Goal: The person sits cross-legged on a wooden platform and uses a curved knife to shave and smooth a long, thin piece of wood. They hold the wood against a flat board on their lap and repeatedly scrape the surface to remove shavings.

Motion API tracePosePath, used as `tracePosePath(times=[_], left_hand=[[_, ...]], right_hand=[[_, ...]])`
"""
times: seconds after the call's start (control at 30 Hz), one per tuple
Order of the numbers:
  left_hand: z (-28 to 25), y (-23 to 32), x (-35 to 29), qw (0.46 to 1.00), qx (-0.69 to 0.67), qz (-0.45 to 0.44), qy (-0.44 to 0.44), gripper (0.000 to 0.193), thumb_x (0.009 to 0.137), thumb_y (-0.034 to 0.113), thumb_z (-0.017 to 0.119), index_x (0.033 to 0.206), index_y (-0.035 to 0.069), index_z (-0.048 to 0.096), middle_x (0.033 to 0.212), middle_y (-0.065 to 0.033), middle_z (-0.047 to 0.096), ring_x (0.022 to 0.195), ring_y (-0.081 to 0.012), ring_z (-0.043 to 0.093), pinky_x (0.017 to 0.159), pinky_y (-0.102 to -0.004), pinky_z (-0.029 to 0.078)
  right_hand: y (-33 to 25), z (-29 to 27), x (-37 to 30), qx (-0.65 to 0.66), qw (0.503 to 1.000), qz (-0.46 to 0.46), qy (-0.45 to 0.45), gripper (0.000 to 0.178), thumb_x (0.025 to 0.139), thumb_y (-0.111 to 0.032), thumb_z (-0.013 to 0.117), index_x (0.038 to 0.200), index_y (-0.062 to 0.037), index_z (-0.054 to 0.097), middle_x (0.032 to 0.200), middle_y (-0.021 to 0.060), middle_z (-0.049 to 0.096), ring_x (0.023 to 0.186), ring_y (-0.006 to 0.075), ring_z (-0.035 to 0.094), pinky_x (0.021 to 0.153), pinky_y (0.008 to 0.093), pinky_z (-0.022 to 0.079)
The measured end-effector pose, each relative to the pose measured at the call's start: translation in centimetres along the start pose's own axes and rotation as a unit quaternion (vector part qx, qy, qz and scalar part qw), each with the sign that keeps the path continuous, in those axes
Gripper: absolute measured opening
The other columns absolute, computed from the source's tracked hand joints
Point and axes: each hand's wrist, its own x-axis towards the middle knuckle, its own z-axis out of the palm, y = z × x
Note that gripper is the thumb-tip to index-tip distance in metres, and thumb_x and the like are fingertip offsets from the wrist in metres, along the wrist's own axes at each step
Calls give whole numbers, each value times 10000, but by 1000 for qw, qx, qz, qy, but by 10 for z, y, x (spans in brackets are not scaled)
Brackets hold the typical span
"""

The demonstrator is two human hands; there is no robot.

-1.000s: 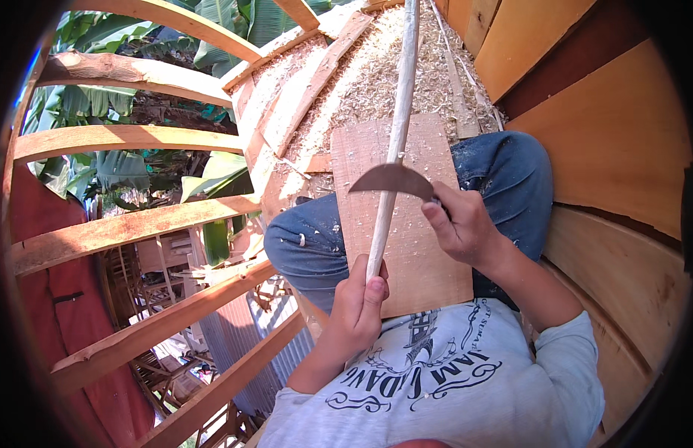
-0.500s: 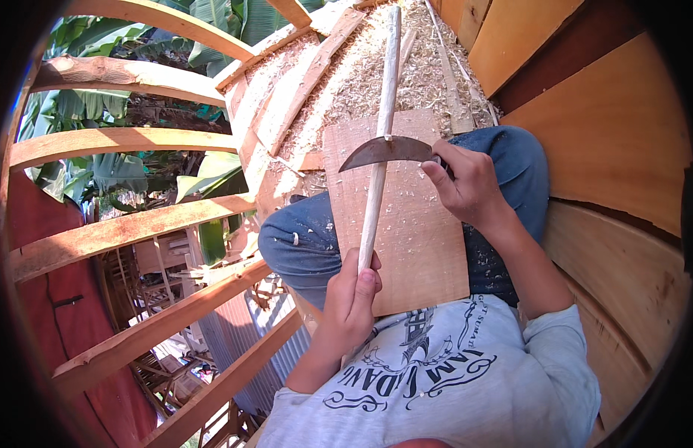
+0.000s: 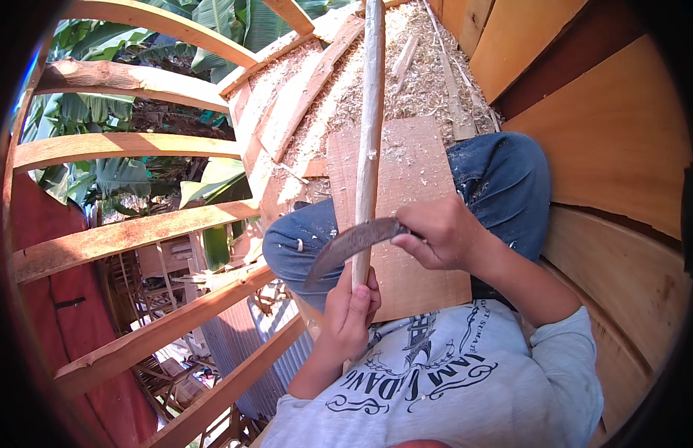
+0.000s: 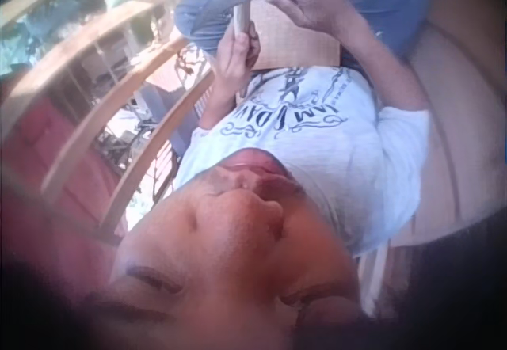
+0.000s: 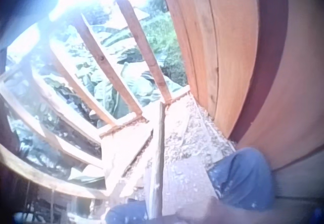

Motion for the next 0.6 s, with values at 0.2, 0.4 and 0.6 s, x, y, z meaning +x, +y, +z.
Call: tracePosePath(times=[0.2,0.4,0.6], left_hand=[[4,6,9,999,32,-11,10,354,991,358,368,1039,13,431,667,22,386,504,-27,283,436,-183,221],[-1,5,9,999,15,-33,-12,287,1007,264,333,1052,-1,433,662,19,397,541,-34,320,456,-192,253],[2,2,0,1000,6,-11,10,351,997,366,370,1040,24,433,663,29,357,494,-21,263,419,-184,189]], right_hand=[[8,4,3,34,989,128,65,279,904,-277,570,787,-24,543,571,171,538,544,358,587,467,395,446],[47,-20,11,-75,985,124,96,267,887,-279,594,803,-30,549,600,152,561,556,341,602,482,397,454],[4,0,3,-16,999,-19,-28,253,911,-248,561,820,-12,558,605,180,563,567,356,605,489,417,462]])
